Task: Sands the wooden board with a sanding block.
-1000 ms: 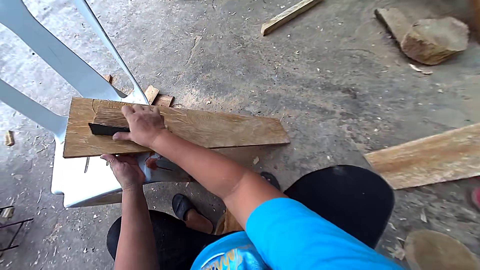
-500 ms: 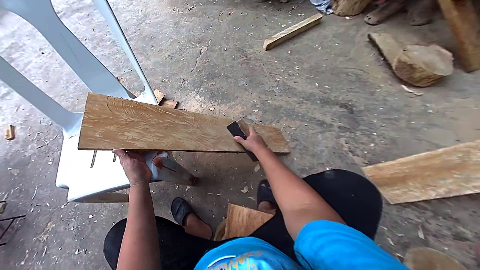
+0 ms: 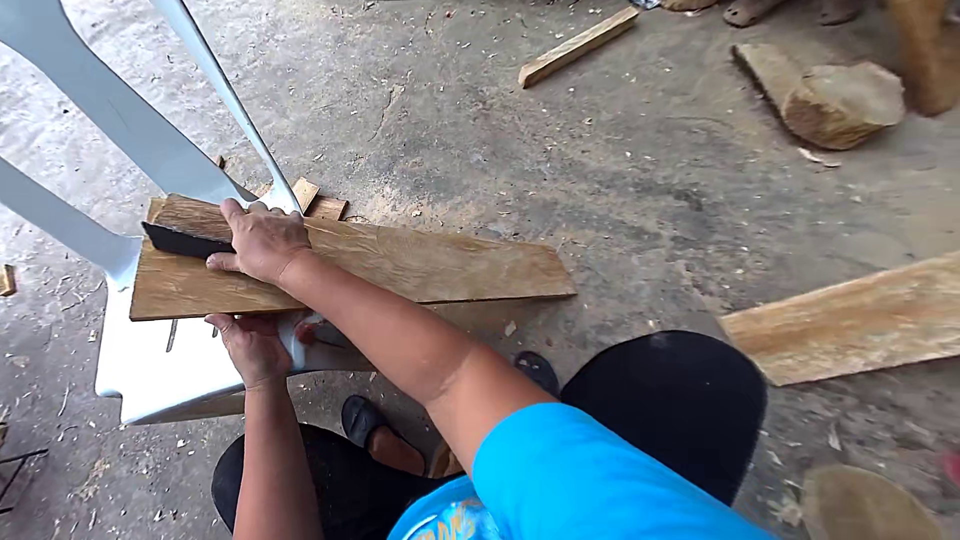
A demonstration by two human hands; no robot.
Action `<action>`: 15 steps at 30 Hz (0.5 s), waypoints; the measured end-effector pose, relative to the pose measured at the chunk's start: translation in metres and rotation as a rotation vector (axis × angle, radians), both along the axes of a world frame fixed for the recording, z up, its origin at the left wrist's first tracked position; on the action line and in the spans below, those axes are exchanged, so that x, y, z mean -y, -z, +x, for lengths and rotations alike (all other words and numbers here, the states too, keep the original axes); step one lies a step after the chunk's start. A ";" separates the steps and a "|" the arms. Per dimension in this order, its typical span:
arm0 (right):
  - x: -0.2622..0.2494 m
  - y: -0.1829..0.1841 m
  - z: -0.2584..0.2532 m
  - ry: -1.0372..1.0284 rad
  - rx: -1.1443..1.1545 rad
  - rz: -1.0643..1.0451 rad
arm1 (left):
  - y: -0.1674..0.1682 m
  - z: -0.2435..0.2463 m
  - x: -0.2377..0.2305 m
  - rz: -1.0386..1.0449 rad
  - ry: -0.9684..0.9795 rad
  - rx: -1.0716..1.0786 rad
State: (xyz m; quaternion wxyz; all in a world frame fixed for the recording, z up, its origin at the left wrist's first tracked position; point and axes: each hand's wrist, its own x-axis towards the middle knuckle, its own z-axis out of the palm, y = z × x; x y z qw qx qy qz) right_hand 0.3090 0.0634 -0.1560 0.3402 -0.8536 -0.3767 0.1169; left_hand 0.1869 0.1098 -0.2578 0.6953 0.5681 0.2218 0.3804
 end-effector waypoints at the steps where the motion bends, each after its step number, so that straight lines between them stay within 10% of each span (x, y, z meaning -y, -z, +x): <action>1: 0.015 0.012 0.009 0.036 -0.036 -0.002 | 0.000 0.000 0.000 -0.004 -0.011 -0.011; 10: 0.213 0.198 0.089 0.617 -0.371 -0.259 | 0.001 0.003 0.001 -0.005 -0.012 0.009; 15: 0.205 0.185 0.061 0.611 -0.321 -0.241 | 0.002 0.004 0.002 -0.027 -0.016 0.013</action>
